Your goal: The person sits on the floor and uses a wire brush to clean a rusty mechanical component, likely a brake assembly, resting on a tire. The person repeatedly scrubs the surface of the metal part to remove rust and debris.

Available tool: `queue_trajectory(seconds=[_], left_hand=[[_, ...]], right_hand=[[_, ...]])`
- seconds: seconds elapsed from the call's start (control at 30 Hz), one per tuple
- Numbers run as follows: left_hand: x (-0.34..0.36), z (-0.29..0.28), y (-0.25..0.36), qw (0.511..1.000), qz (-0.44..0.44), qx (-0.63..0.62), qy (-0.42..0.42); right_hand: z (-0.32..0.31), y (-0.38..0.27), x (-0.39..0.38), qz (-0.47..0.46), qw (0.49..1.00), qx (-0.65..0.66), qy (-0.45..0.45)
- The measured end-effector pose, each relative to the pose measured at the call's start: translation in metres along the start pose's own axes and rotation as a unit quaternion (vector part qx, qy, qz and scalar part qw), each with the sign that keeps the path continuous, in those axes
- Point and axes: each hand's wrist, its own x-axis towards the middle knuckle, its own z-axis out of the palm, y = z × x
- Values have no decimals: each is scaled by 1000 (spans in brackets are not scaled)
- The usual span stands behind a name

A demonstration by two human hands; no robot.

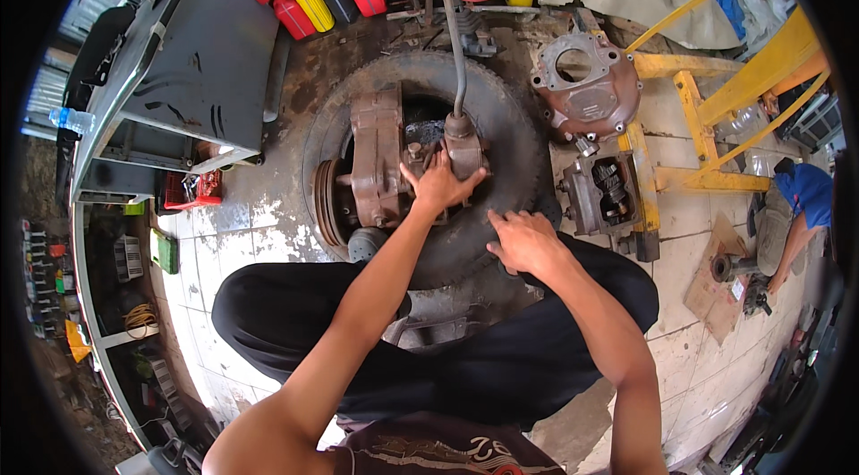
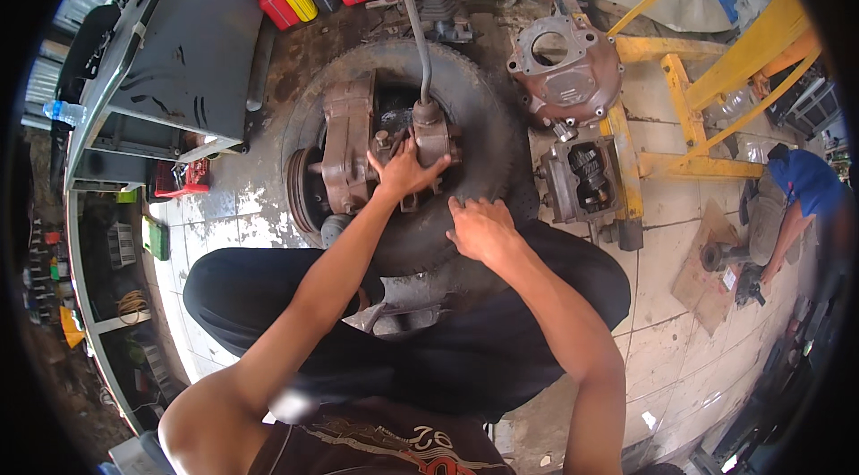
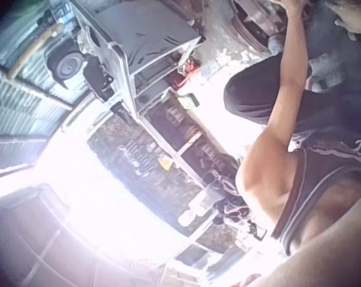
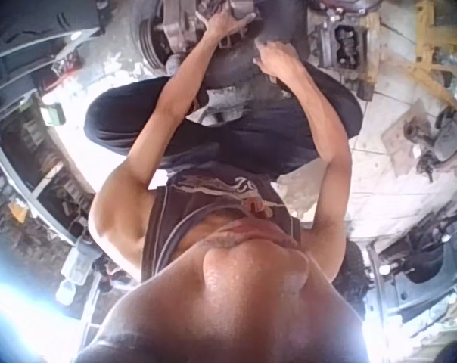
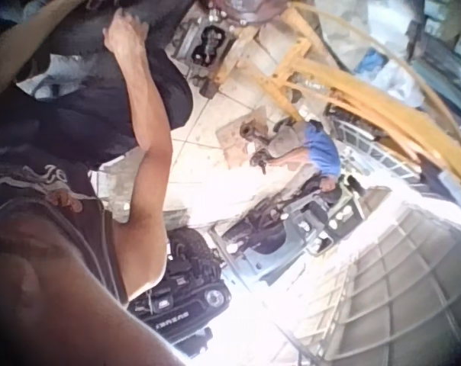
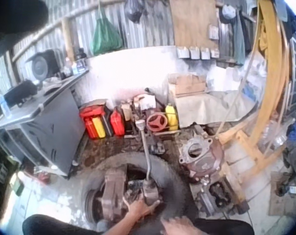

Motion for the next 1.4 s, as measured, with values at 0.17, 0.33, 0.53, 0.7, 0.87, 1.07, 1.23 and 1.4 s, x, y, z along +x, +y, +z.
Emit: queue_trajectory(seconds=[0.17, 0.33, 0.53, 0.7, 0.87, 1.07, 1.23, 1.4], left_hand=[[0, -5, 14, 998, -36, -35, -24], [2, 3, 1, 999, -1, -28, 29], [-5, 14, -9, 997, 55, 6, 54], [28, -15, -5, 998, -37, -30, -41], [-20, 20, -6, 988, 60, -38, 136], [23, -13, 3, 996, -43, -81, -13], [2, 9, -4, 997, 32, -39, 63], [36, -15, -3, 996, -29, -79, -21]], right_hand=[[-4, 2, 4, -2, 1000, 2, 9], [-4, 1, 4, 0, 1000, 6, 1], [2, 11, -6, 4, 1000, 13, 13], [-5, -5, 1, -20, 1000, 22, 0], [-11, -16, -10, -57, 998, 1, 14], [-15, -24, -3, -63, 996, -22, 53], [-17, -29, -7, -65, 997, -9, 47], [-20, -37, -1, -88, 994, -29, 57]])
